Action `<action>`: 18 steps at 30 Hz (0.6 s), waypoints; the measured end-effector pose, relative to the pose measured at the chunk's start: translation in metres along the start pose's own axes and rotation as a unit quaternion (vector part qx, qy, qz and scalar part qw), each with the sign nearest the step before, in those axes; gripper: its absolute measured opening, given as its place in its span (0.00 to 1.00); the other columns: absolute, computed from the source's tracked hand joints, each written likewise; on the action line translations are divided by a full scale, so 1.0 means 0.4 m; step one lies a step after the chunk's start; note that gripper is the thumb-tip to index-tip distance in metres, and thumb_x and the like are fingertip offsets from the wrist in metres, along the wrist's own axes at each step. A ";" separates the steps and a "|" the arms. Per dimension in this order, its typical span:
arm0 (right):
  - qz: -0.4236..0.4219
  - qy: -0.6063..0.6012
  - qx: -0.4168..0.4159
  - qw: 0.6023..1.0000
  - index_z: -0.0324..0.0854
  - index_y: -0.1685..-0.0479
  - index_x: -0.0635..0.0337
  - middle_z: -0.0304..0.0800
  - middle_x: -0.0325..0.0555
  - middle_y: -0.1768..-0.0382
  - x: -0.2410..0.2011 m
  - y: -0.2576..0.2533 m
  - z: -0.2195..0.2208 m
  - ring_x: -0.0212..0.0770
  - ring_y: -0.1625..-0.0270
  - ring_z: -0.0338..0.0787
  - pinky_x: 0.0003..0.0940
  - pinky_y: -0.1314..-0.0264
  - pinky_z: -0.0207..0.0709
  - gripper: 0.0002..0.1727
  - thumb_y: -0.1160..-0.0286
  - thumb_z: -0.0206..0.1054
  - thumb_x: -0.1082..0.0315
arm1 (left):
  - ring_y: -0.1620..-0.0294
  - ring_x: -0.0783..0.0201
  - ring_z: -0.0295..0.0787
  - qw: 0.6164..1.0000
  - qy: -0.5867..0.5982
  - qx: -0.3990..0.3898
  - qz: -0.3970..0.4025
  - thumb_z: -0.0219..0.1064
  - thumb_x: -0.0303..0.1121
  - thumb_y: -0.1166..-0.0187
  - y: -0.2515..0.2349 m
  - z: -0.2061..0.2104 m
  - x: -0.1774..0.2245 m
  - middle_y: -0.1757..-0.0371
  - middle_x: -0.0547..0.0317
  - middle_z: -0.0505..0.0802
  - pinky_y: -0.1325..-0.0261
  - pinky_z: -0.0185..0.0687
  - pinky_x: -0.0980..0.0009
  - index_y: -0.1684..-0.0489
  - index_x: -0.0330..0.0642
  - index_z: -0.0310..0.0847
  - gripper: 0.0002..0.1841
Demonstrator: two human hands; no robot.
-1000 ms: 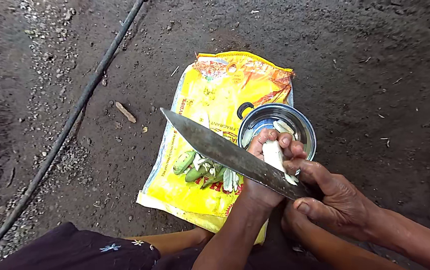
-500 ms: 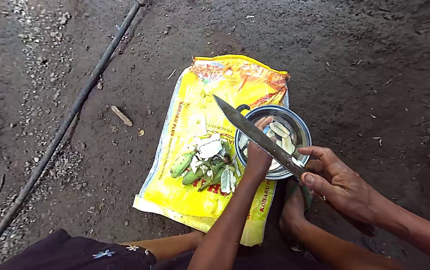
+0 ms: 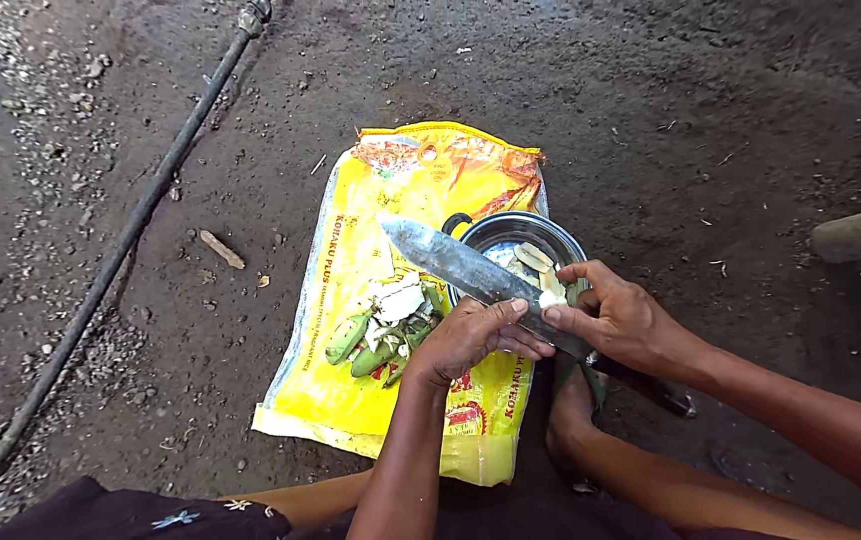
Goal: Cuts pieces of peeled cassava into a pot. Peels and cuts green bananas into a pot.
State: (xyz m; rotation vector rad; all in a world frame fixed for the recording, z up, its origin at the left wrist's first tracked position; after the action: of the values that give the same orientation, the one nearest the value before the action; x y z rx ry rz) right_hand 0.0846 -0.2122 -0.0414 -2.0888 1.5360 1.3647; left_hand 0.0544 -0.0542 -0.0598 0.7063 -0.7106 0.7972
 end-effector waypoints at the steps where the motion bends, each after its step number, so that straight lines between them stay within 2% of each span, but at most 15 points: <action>1: 0.022 -0.028 -0.019 0.999 0.71 0.27 0.62 0.81 0.37 0.76 0.003 -0.008 0.010 0.29 0.74 0.80 0.31 0.63 0.79 0.32 0.20 0.67 0.47 | 0.64 0.60 0.98 1.000 -0.004 0.004 0.000 0.42 0.28 0.11 0.004 -0.005 0.003 0.62 0.52 0.98 0.49 0.95 0.67 0.52 0.41 0.79 0.15; 3: 0.074 -0.073 -0.038 0.994 0.71 0.26 0.61 0.85 0.42 0.70 0.009 -0.025 0.024 0.33 0.68 0.85 0.35 0.57 0.81 0.29 0.16 0.65 0.49 | 0.64 0.59 0.98 1.000 -0.011 0.014 -0.002 0.41 0.28 0.11 0.015 -0.022 0.007 0.63 0.52 0.98 0.49 0.95 0.67 0.53 0.41 0.79 0.16; 5: 0.116 -0.095 -0.015 0.989 0.73 0.30 0.60 0.85 0.46 0.65 0.027 -0.039 0.018 0.38 0.66 0.84 0.39 0.58 0.80 0.25 0.13 0.61 0.50 | 0.65 0.59 0.99 1.000 -0.015 0.021 -0.005 0.41 0.29 0.11 0.027 -0.040 0.009 0.63 0.51 0.98 0.49 0.95 0.66 0.53 0.42 0.79 0.16; 6: 0.116 -0.083 0.009 0.990 0.76 0.37 0.61 0.84 0.46 0.64 0.038 -0.047 0.003 0.39 0.67 0.84 0.40 0.60 0.81 0.22 0.14 0.63 0.51 | 0.64 0.59 0.99 1.000 -0.018 0.024 -0.004 0.41 0.29 0.11 0.033 -0.049 0.012 0.64 0.51 0.98 0.49 0.95 0.66 0.54 0.42 0.79 0.17; 8: 0.092 -0.035 0.056 0.994 0.78 0.59 0.61 0.81 0.46 0.70 0.051 -0.058 -0.035 0.40 0.70 0.83 0.42 0.65 0.78 0.17 0.18 0.69 0.53 | 0.65 0.59 0.99 0.999 -0.023 0.039 0.001 0.40 0.30 0.11 0.043 -0.069 0.020 0.65 0.52 0.98 0.50 0.95 0.66 0.56 0.43 0.81 0.18; 9: 0.076 -0.016 0.067 0.995 0.78 0.66 0.60 0.80 0.45 0.72 0.052 -0.060 -0.049 0.39 0.72 0.81 0.41 0.67 0.76 0.17 0.20 0.72 0.55 | 0.66 0.59 0.99 0.998 -0.020 0.051 0.007 0.40 0.29 0.11 0.045 -0.079 0.026 0.66 0.51 0.98 0.51 0.95 0.66 0.57 0.43 0.81 0.18; 10: 0.059 -0.002 0.064 0.996 0.79 0.66 0.59 0.80 0.45 0.71 0.049 -0.058 -0.057 0.38 0.71 0.81 0.40 0.67 0.76 0.14 0.21 0.72 0.58 | 0.67 0.59 0.98 0.998 -0.017 0.061 0.012 0.40 0.29 0.11 0.046 -0.087 0.033 0.66 0.51 0.98 0.52 0.96 0.66 0.57 0.44 0.82 0.18; 11: 0.039 0.007 0.052 0.998 0.83 0.58 0.59 0.84 0.45 0.65 0.040 -0.055 -0.060 0.39 0.68 0.83 0.41 0.63 0.79 0.08 0.20 0.71 0.63 | 0.67 0.59 0.98 0.997 -0.017 0.069 0.014 0.40 0.29 0.11 0.044 -0.093 0.041 0.66 0.51 0.98 0.52 0.96 0.67 0.57 0.44 0.81 0.18; 12: 0.021 0.016 0.029 0.999 0.85 0.39 0.58 0.88 0.46 0.57 0.032 -0.052 -0.058 0.39 0.64 0.86 0.42 0.58 0.83 0.13 0.19 0.68 0.68 | 0.68 0.59 0.98 0.997 -0.019 0.072 0.016 0.40 0.29 0.11 0.040 -0.097 0.050 0.66 0.51 0.98 0.53 0.96 0.67 0.57 0.43 0.81 0.18; 13: 0.015 0.026 0.004 1.000 0.80 0.26 0.56 0.89 0.45 0.49 0.026 -0.051 -0.055 0.38 0.59 0.87 0.41 0.53 0.84 0.21 0.16 0.65 0.69 | 0.68 0.59 0.98 0.997 -0.024 0.073 0.019 0.40 0.29 0.10 0.035 -0.097 0.060 0.66 0.51 0.98 0.54 0.96 0.66 0.56 0.43 0.81 0.18; 14: 0.008 0.029 -0.005 1.000 0.77 0.21 0.55 0.89 0.44 0.46 0.020 -0.049 -0.054 0.37 0.56 0.88 0.41 0.50 0.84 0.22 0.14 0.62 0.68 | 0.69 0.59 0.98 0.997 -0.033 0.073 0.023 0.41 0.30 0.10 0.030 -0.094 0.074 0.66 0.51 0.98 0.56 0.96 0.66 0.55 0.43 0.81 0.18; 16: -0.017 0.013 -0.001 1.000 0.79 0.24 0.53 0.90 0.42 0.44 -0.003 -0.042 -0.060 0.34 0.52 0.90 0.38 0.47 0.84 0.22 0.11 0.58 0.57 | 0.70 0.60 0.97 0.995 -0.061 0.070 0.031 0.42 0.32 0.09 0.015 -0.077 0.113 0.64 0.51 0.97 0.59 0.96 0.67 0.52 0.42 0.80 0.17; 18: -0.041 -0.006 -0.007 0.999 0.80 0.24 0.48 0.91 0.35 0.45 -0.039 -0.032 -0.057 0.28 0.52 0.90 0.34 0.48 0.86 0.29 0.17 0.58 0.43 | 0.67 0.59 0.98 0.995 -0.088 0.044 0.031 0.42 0.32 0.08 -0.010 -0.046 0.163 0.61 0.52 0.97 0.56 0.96 0.64 0.51 0.42 0.78 0.15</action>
State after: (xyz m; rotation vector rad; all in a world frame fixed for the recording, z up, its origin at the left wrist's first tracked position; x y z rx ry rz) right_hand 0.1073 -0.2111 -0.0213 -2.1227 1.4228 1.3616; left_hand 0.0956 -0.0175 -0.0206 0.8461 -0.8639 0.8328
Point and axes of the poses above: each hand's wrist, its own y-axis away from the middle knuckle, its own z-axis out of the palm, x = y × z, the point moved 7 cm from there along -y, towards the middle knuckle
